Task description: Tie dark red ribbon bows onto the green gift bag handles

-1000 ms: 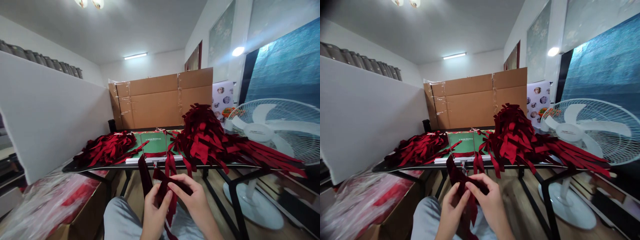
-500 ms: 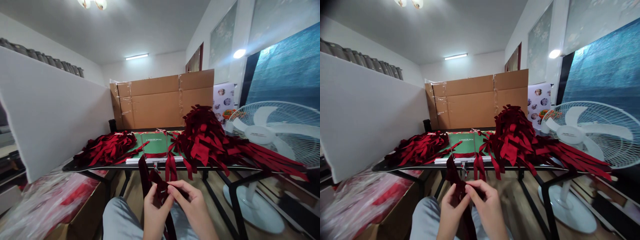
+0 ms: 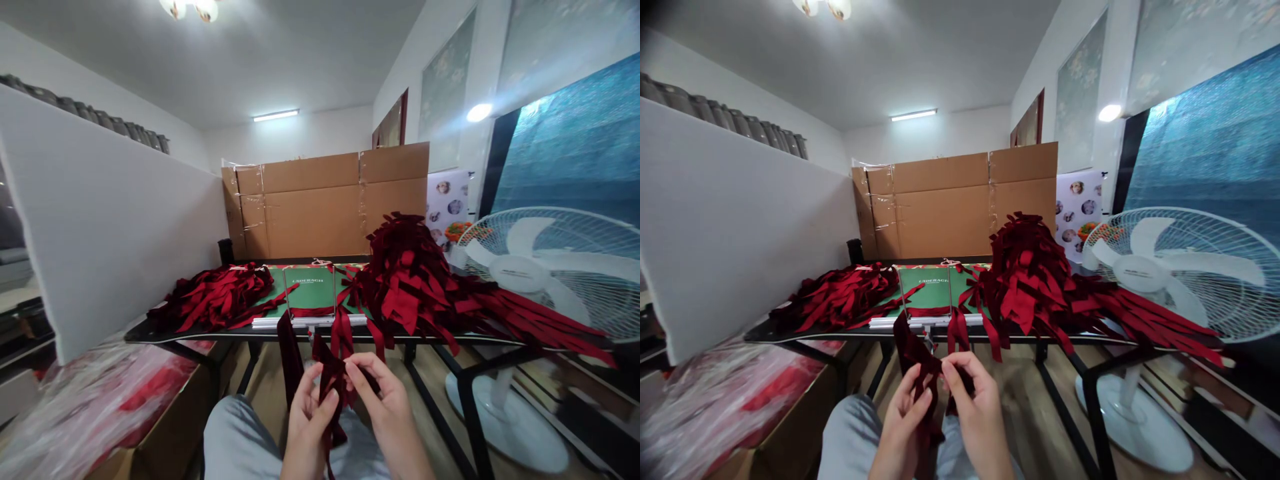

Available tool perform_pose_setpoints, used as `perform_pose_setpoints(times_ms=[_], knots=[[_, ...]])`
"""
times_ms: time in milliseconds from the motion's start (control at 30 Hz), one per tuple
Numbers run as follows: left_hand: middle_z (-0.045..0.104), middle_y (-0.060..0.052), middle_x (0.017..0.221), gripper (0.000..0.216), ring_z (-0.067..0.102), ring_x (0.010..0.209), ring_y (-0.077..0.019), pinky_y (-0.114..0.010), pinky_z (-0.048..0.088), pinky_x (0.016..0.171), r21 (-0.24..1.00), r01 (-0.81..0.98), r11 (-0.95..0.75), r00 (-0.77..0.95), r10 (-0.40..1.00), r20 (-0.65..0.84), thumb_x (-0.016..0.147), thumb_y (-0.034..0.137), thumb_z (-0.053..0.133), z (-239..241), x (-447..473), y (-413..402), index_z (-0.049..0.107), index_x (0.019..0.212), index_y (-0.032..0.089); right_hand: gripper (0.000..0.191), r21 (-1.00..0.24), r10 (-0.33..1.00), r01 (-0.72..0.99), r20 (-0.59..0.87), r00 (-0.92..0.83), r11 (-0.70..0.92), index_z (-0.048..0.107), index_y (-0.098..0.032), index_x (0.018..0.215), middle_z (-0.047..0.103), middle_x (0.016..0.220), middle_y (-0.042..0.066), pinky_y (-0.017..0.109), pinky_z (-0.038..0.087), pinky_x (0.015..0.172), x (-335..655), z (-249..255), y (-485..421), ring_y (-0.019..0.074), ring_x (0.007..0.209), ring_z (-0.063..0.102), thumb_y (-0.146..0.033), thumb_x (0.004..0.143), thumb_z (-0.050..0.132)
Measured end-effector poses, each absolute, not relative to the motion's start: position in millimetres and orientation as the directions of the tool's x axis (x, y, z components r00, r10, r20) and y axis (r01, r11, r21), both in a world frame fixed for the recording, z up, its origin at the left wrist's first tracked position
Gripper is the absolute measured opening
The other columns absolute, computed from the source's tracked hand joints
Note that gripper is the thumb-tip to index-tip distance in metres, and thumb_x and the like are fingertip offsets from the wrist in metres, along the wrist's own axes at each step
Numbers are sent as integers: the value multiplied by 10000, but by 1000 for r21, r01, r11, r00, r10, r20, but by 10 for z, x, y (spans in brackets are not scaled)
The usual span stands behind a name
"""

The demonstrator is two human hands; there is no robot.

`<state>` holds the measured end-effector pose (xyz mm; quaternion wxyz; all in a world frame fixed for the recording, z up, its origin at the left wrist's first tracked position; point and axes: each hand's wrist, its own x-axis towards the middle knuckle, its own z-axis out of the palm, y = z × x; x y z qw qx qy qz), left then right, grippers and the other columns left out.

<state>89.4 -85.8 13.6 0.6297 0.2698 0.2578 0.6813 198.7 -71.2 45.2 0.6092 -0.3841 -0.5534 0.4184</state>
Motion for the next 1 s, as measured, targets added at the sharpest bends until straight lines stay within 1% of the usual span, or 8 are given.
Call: perform_pose_setpoints(times_ms=[133, 300, 400, 533, 700, 833, 900, 1000], knots=[[688, -38, 740, 350, 564, 552, -78, -168, 425, 523, 570, -807, 157, 165, 986, -39, 557, 288, 848, 64, 887, -864, 732, 863, 165, 248, -935, 941, -104, 338, 32, 339, 631, -188, 828, 640, 766, 21, 217, 478, 652, 1945, 415, -723, 165, 709, 591, -433, 796, 611], [712, -67, 941, 380, 637, 864, -173, -215, 480, 777, 687, -723, -73, -93, 996, 7, 559, 274, 846, 37, 882, -801, 720, 907, 187, 247, -917, 914, -22, 394, 91, 398, 637, -190, 808, 660, 762, 31, 225, 491, 675, 1909, 412, -733, 180, 727, 618, -433, 803, 597], [718, -59, 846, 341, 641, 788, -182, -230, 500, 738, 822, -542, -174, -233, 971, 52, 545, 305, 845, 100, 878, -775, 712, 825, 163, 243, -895, 888, 42, 445, 114, 444, 645, -189, 786, 667, 741, 36, 227, 497, 646, 1879, 417, -760, 184, 695, 625, -427, 801, 597], [695, -36, 716, 309, 615, 689, -164, -215, 502, 668, 900, -353, -255, -355, 927, 123, 542, 350, 830, 178, 882, -776, 697, 732, 146, 228, -876, 864, 82, 482, 142, 475, 641, -195, 791, 666, 755, 38, 227, 502, 643, 1840, 375, -792, 183, 699, 632, -416, 813, 587], [685, -46, 752, 297, 607, 714, -179, -222, 494, 650, 947, -192, -259, -360, 916, 178, 637, 390, 761, 243, 853, -805, 692, 786, 142, 238, -899, 895, 29, 437, 86, 437, 620, -190, 819, 657, 778, 46, 250, 508, 671, 1850, 312, -729, 190, 730, 633, -423, 826, 572], [653, -26, 756, 223, 585, 749, -161, -206, 468, 698, 942, -68, -329, -228, 924, 307, 744, 366, 686, 324, 811, -806, 676, 811, 153, 291, -935, 941, -124, 337, -33, 331, 622, -187, 926, 675, 908, 66, 278, 510, 776, 1916, 330, -606, 210, 871, 637, -423, 761, 661], [646, -23, 780, 208, 576, 780, -146, -187, 453, 725, 942, -116, -315, -188, 938, 290, 741, 340, 704, 334, 792, -790, 677, 831, 154, 321, -943, 953, -190, 292, -83, 273, 637, -180, 931, 685, 921, 70, 294, 504, 809, 1962, 359, -555, 215, 890, 637, -417, 725, 702], [570, 18, 652, 266, 472, 555, -56, -122, 370, 509, 921, -373, -109, -65, 994, 92, 688, 337, 761, 275, 770, -746, 683, 854, 145, 315, -948, 951, -236, 258, -169, 215, 657, -175, 903, 691, 884, 58, 291, 497, 808, 2031, 407, -502, 203, 871, 637, -401, 699, 735]])
